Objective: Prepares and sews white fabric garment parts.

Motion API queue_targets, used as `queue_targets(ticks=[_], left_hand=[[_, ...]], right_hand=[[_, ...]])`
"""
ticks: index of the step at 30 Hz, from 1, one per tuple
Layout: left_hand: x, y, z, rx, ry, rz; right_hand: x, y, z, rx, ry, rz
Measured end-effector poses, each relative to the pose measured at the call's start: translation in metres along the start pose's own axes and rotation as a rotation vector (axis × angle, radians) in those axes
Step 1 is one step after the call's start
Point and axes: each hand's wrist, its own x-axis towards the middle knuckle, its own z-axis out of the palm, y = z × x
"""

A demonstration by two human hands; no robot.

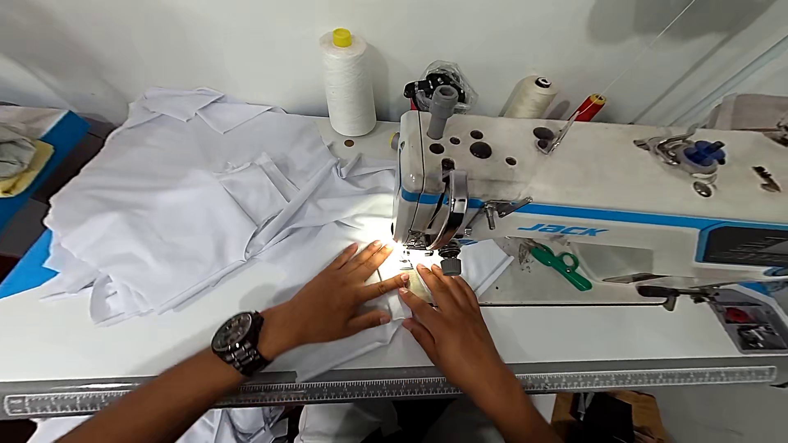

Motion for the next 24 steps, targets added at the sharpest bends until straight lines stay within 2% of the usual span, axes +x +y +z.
queue_targets(ticks=[3, 7, 24], left_hand=[[0.017, -0.022, -0.007, -0.03, -0.033, 0.127], [0.029, -0.039, -0.012, -0.018, -0.044, 0.206], [0.036, -0.049, -0.014, -0.017, -0.085, 0.199]], right_hand=[[0.0, -0.007, 0.003, -0.02, 0.002, 0.089], [0.003, -0.009, 0.004, -0.046, -0.017, 0.134], [0.006, -0.01, 0.003, -0.059, -0.034, 0.162]])
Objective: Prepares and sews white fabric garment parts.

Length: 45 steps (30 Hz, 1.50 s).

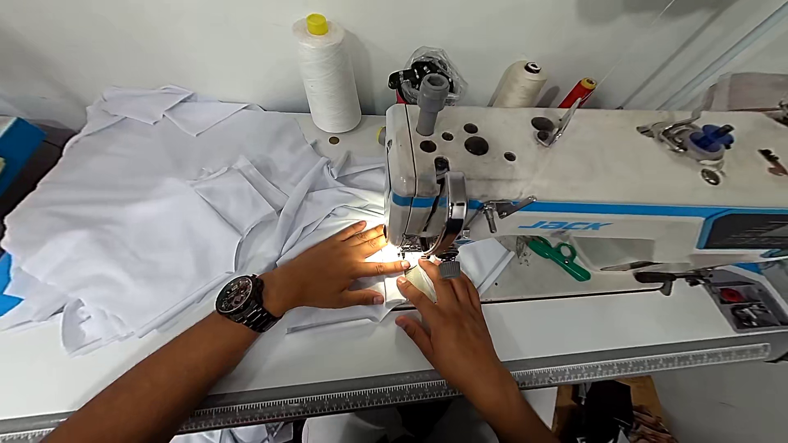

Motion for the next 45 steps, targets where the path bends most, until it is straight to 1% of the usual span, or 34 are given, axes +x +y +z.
queue_targets(ticks=[9, 11, 15, 18, 19, 20, 22, 23, 24, 25, 26, 27, 29, 31, 32, 33, 35, 37, 38, 39, 40, 42, 44, 45], left_hand=[[0.001, 0.0, 0.003, 0.01, 0.025, -0.002], [0.001, 0.0, 0.003, 0.02, 0.021, -0.005], [0.002, 0.002, 0.001, 0.039, 0.005, -0.017], [-0.001, 0.012, 0.004, 0.062, 0.031, -0.075], [-0.005, 0.026, 0.009, 0.076, 0.051, -0.137], [-0.009, 0.049, 0.018, 0.082, 0.088, -0.231], [-0.015, 0.123, 0.036, 0.034, 0.162, -0.467], [-0.015, 0.162, 0.039, -0.04, 0.184, -0.542], [-0.013, 0.192, 0.035, -0.131, 0.192, -0.574], [-0.01, 0.209, 0.025, -0.181, 0.213, -0.58], [-0.006, 0.208, 0.014, -0.187, 0.263, -0.575], [-0.002, 0.193, 0.0, -0.18, 0.295, -0.586], [0.001, 0.144, -0.02, -0.101, 0.287, -0.662], [-0.014, 0.102, -0.013, 0.013, 0.212, -0.756], [-0.027, 0.094, -0.002, 0.086, 0.179, -0.809], [-0.04, 0.097, 0.006, 0.156, 0.175, -0.874], [-0.065, 0.12, 0.011, 0.226, 0.183, -1.022], [-0.079, 0.138, 0.0, 0.267, 0.158, -1.137], [-0.077, 0.142, -0.011, 0.258, 0.134, -1.163], [-0.07, 0.141, -0.021, 0.255, 0.125, -1.142], [-0.06, 0.134, -0.028, 0.241, 0.114, -1.079], [-0.03, 0.11, -0.035, 0.114, 0.036, -0.916], [0.001, 0.074, -0.024, 0.012, -0.05, -0.758], [0.012, 0.057, -0.015, -0.004, -0.052, -0.7]], right_hand=[[0.001, -0.003, -0.001, -0.025, 0.024, -0.002], [0.002, -0.011, -0.003, -0.045, 0.034, 0.023], [0.006, -0.037, -0.002, -0.099, 0.054, 0.132], [0.004, -0.039, 0.002, -0.119, 0.04, 0.118], [0.0, -0.033, -0.001, -0.1, 0.033, 0.077], [-0.006, -0.022, -0.007, -0.056, 0.018, 0.012], [-0.014, 0.011, -0.027, 0.071, -0.058, -0.147], [-0.015, 0.029, -0.038, 0.114, -0.081, -0.226], [-0.013, 0.045, -0.048, 0.127, -0.082, -0.289], [-0.011, 0.057, -0.056, 0.117, -0.078, -0.326], [-0.009, 0.064, -0.063, 0.097, -0.067, -0.339], [-0.008, 0.063, -0.069, 0.07, -0.057, -0.323], [-0.011, 0.048, -0.074, 0.021, 0.019, -0.244], [-0.024, 0.02, -0.067, 0.034, 0.112, -0.13], [-0.033, 0.005, -0.061, 0.064, 0.125, -0.061], [-0.042, -0.008, -0.054, 0.097, 0.124, -0.002], [-0.063, -0.026, -0.032, 0.14, 0.143, 0.065], [-0.074, -0.035, -0.009, 0.103, 0.206, 0.078], [-0.077, -0.036, -0.001, 0.078, 0.234, 0.071], [-0.079, -0.038, 0.004, 0.061, 0.254, 0.06], [-0.08, -0.041, 0.006, 0.061, 0.267, 0.044], [-0.083, -0.048, 0.008, 0.076, 0.281, -0.008], [-0.09, -0.052, 0.011, 0.085, 0.266, -0.047], [-0.094, -0.047, 0.012, 0.066, 0.26, -0.042]])
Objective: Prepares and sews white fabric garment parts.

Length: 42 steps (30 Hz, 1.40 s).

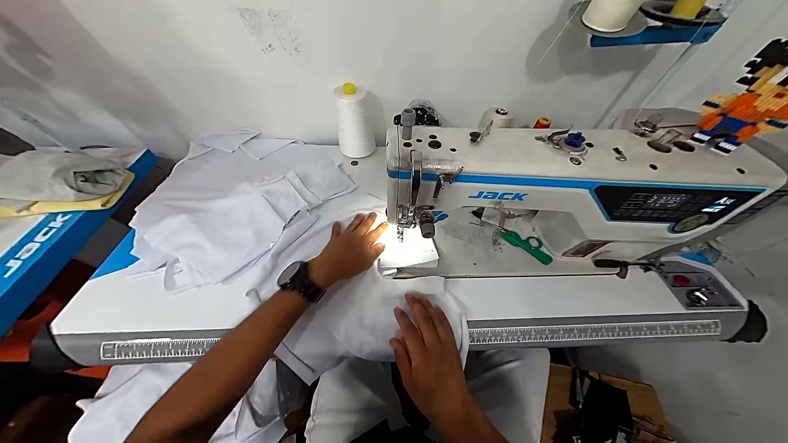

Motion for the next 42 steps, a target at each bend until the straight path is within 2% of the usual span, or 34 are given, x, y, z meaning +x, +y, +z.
queue_targets(ticks=[3, 5, 7, 10, 13, 17, 21, 25, 30, 32, 34, 39, 42], left_hand=[[0.028, -0.014, 0.012, -0.036, 0.112, 0.087], [0.01, -0.012, -0.002, -0.029, 0.154, 0.088], [-0.03, -0.007, -0.009, 0.007, 0.228, 0.07], [-0.105, -0.006, 0.016, 0.08, 0.345, -0.021], [-0.158, -0.028, 0.047, 0.159, 0.396, -0.104], [-0.186, -0.065, 0.041, 0.195, 0.348, -0.039], [-0.194, -0.074, 0.03, 0.17, 0.278, -0.003], [-0.165, -0.057, 0.008, 0.083, 0.309, -0.028], [-0.059, -0.009, -0.014, 0.008, 0.217, 0.215], [-0.014, -0.006, -0.011, 0.001, 0.151, 0.248], [0.022, -0.014, 0.0, 0.015, 0.081, 0.207], [0.05, -0.027, 0.021, -0.021, 0.218, 0.177], [0.039, -0.019, 0.004, -0.007, 0.262, 0.182]], right_hand=[[-0.01, 0.039, -0.014, -0.129, 0.034, 0.115], [-0.012, 0.066, -0.03, -0.185, 0.116, 0.205], [-0.012, 0.07, -0.04, -0.152, 0.172, 0.218], [-0.019, 0.052, -0.033, -0.046, 0.094, 0.058], [-0.028, 0.051, -0.02, -0.059, 0.016, -0.051], [-0.034, 0.067, -0.021, -0.074, -0.022, -0.156], [-0.041, 0.066, -0.025, -0.082, -0.061, -0.215], [-0.039, 0.065, -0.027, -0.06, -0.021, -0.2], [-0.037, 0.039, -0.02, 0.002, 0.025, -0.155], [-0.04, 0.023, -0.015, 0.026, 0.025, -0.146], [-0.04, 0.016, -0.012, 0.025, 0.002, -0.136], [-0.027, 0.037, -0.009, -0.038, 0.02, -0.089], [-0.009, 0.059, -0.027, -0.023, 0.031, -0.092]])
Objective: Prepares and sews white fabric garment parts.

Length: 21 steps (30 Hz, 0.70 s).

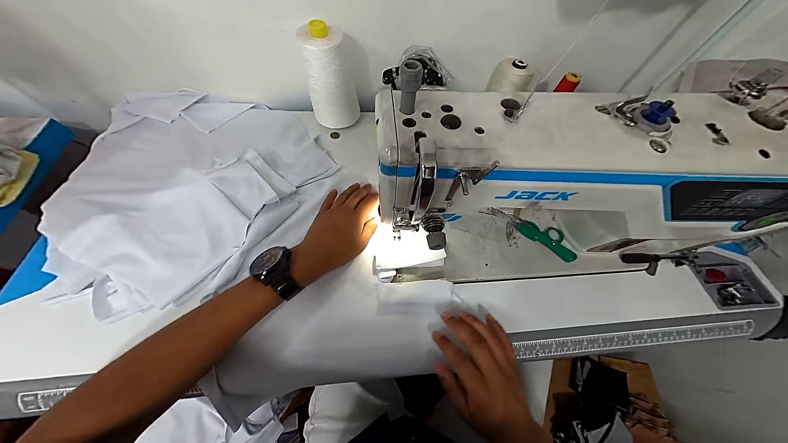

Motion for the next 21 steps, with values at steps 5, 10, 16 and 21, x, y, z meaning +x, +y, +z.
queue_targets(ticks=[5, 10, 16, 21], left_hand=[[-0.026, 0.04, -0.017, -0.017, 0.09, 0.061], [-0.039, 0.044, 0.012, 0.042, 0.151, 0.157], [-0.043, 0.033, 0.009, -0.089, 0.089, 0.13], [-0.041, 0.023, 0.007, -0.213, 0.023, 0.194]], right_hand=[[0.096, 0.052, -0.026, 0.129, -0.133, 0.067], [0.178, 0.077, 0.012, 0.318, -0.387, -0.141], [0.176, 0.066, 0.028, 0.289, -0.49, -0.061], [0.167, 0.07, 0.023, 0.299, -0.518, -0.147]])
